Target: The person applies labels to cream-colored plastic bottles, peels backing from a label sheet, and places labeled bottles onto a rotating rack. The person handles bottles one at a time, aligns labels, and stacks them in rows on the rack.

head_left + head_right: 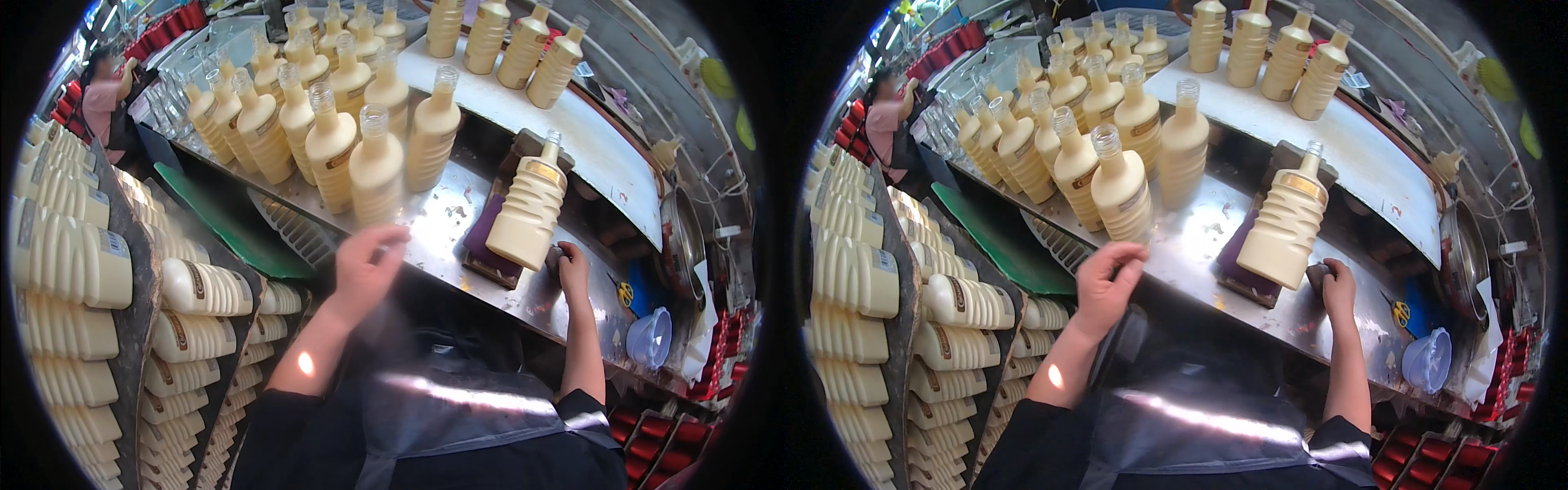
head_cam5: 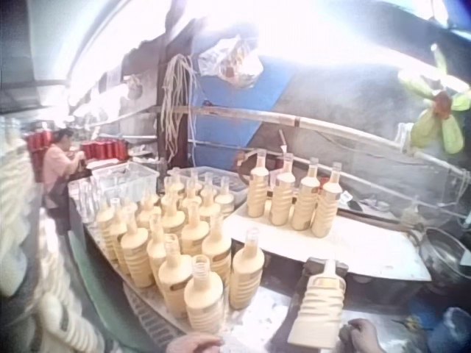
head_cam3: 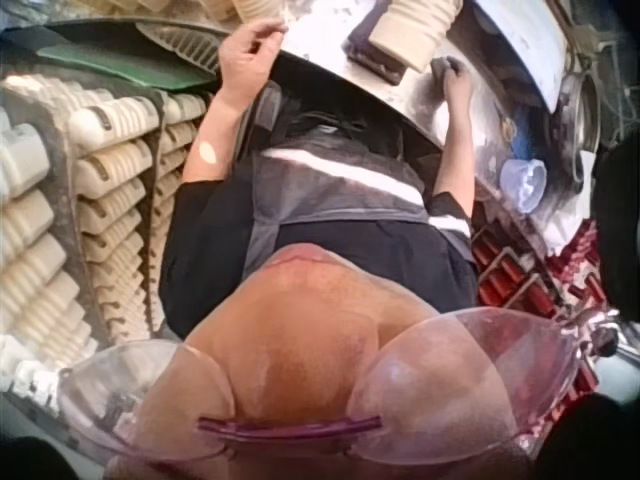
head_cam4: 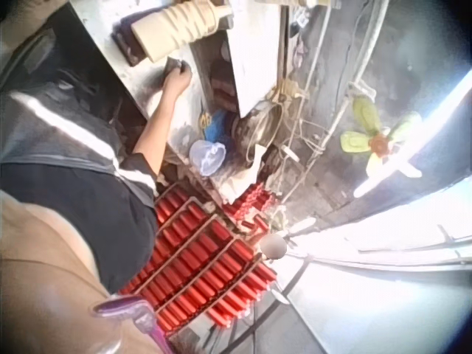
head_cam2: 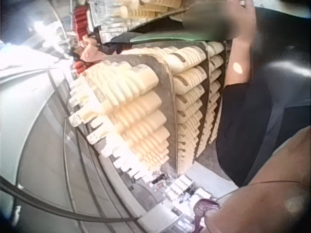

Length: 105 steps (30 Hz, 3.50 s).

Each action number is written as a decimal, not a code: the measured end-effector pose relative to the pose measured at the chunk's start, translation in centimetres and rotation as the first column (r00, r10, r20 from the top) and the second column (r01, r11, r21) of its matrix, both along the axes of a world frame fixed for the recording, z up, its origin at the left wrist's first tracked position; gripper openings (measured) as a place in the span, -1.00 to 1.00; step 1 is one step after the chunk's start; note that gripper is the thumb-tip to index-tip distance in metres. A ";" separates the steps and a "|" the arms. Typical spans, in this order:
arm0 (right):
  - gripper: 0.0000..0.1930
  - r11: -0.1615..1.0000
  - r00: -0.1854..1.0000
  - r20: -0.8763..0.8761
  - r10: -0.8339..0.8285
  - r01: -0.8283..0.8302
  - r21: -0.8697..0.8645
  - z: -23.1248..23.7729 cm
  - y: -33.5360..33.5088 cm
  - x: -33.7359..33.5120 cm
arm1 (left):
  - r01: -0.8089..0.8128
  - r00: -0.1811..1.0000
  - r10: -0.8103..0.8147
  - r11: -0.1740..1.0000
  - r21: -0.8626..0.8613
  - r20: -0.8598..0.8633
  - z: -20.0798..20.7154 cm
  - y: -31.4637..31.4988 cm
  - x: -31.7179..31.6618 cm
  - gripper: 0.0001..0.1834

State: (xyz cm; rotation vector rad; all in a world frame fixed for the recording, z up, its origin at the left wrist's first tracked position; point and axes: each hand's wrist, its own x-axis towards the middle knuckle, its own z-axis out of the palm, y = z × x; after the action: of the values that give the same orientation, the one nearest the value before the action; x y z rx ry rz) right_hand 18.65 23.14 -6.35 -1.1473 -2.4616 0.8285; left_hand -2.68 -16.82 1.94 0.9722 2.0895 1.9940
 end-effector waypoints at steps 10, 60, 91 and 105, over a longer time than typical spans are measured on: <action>-0.72 0.932 0.856 -0.369 0.362 -0.321 0.171 18.4 -3.3 -10.7 | -0.372 0.748 0.415 0.908 0.191 -0.518 8.7 0.8 -11.7 -0.58; -0.58 0.621 0.648 -0.563 0.514 -0.733 -0.277 16.8 -11.0 -34.3 | -0.009 1.000 0.017 0.755 -0.655 0.006 18.4 1.2 -8.1 -0.22; -0.47 0.729 0.676 -0.402 0.617 -0.684 -0.031 19.4 -13.8 -37.6 | -0.212 0.971 0.068 0.689 -0.693 -0.229 18.4 4.9 -9.1 -0.55; -0.88 0.853 0.738 -0.548 0.395 -0.515 -0.079 19.1 -12.1 -31.8 | -0.378 0.923 0.353 0.909 -0.179 -0.155 15.3 2.8 -16.1 -0.84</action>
State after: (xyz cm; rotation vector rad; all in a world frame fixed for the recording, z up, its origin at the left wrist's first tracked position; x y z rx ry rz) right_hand -13.18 11.00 12.73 -0.2702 -2.2273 1.3803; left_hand -18.80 -14.05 17.27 0.7193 2.6505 1.8490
